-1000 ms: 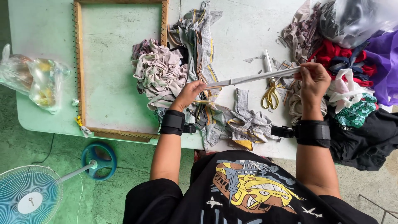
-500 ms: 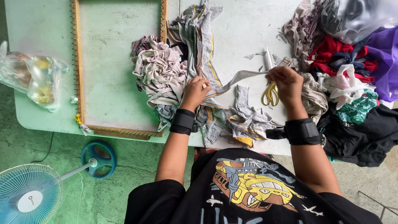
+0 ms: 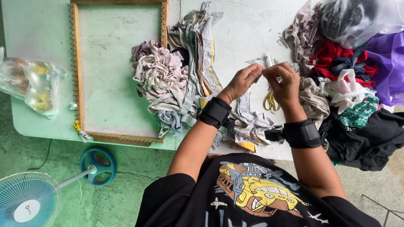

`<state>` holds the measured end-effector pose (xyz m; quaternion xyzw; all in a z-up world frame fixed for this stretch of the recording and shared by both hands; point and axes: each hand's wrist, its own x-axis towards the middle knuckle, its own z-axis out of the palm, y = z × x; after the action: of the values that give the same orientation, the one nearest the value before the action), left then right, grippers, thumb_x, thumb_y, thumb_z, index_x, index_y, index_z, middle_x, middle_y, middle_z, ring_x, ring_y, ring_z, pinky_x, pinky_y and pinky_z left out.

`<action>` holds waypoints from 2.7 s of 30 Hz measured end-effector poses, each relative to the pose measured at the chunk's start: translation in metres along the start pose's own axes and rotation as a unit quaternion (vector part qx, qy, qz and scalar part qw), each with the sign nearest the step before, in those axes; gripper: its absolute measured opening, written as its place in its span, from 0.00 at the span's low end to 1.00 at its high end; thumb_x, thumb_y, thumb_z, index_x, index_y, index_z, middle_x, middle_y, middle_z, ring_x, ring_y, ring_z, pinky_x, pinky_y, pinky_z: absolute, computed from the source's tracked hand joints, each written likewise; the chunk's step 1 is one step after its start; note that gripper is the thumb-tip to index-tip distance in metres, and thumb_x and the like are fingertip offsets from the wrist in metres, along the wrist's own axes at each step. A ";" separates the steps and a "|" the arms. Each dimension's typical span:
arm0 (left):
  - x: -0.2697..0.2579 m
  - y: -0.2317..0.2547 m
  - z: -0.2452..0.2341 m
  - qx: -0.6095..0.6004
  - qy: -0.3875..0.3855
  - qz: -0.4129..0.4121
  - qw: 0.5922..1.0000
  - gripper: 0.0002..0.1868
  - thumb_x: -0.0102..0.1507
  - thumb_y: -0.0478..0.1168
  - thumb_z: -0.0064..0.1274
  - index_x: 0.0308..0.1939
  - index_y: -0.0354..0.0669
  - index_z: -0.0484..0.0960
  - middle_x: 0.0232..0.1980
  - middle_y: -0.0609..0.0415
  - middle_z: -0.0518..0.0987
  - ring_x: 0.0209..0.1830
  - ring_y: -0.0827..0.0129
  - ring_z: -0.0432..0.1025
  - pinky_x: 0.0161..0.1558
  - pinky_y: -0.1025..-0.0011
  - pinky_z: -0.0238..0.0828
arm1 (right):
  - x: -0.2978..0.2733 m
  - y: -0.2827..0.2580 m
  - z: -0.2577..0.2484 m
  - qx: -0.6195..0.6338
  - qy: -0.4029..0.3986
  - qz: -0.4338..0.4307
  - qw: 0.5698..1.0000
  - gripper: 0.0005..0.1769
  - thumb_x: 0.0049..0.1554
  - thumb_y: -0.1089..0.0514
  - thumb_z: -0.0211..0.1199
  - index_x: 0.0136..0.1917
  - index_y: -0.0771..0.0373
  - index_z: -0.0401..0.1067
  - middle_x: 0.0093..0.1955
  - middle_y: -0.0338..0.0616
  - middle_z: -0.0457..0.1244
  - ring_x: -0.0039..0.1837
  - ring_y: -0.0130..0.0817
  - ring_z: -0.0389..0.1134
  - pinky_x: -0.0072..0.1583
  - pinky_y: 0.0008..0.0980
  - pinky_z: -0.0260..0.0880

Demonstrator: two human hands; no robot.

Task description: The person cuts fabric scraps into strips with handheld scissors, then aligns and straightens the fabric pieces by hand.

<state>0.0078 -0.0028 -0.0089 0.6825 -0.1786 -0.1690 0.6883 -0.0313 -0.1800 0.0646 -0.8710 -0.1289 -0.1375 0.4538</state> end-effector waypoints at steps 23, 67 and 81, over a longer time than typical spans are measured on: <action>-0.096 -0.077 -0.050 0.046 0.090 -0.149 0.984 0.14 0.74 0.44 0.41 0.39 0.39 0.75 0.36 0.57 0.76 0.36 0.72 0.67 0.41 0.73 0.68 | -0.088 0.107 0.085 -0.086 -0.364 0.167 0.912 0.11 0.54 0.51 0.71 0.45 0.59 0.78 0.43 0.44 0.71 0.43 0.39 0.73 0.48 0.39 0.74; -0.064 -0.032 0.014 -0.005 0.014 -0.053 0.998 0.19 0.59 0.36 0.64 0.54 0.40 0.80 0.56 0.56 0.81 0.59 0.77 0.72 0.64 0.69 0.64 | -0.064 0.092 0.023 0.406 -0.083 0.213 0.885 0.05 0.73 0.59 0.50 0.53 0.59 0.60 0.38 0.29 0.54 0.37 0.16 0.51 0.38 0.17 0.52; -0.066 -0.016 0.006 -0.002 0.000 -0.068 0.998 0.13 0.62 0.38 0.63 0.50 0.46 0.82 0.52 0.60 0.83 0.59 0.72 0.75 0.65 0.64 0.69 | -0.064 0.087 0.018 0.439 -0.037 0.230 0.868 0.04 0.73 0.58 0.51 0.54 0.58 0.61 0.42 0.29 0.56 0.39 0.16 0.54 0.42 0.18 0.58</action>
<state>-0.0531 0.0228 -0.0260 0.6921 -0.1313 -0.2156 0.6762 -0.0581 -0.2194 -0.0340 -0.5912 0.0117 0.0738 0.8030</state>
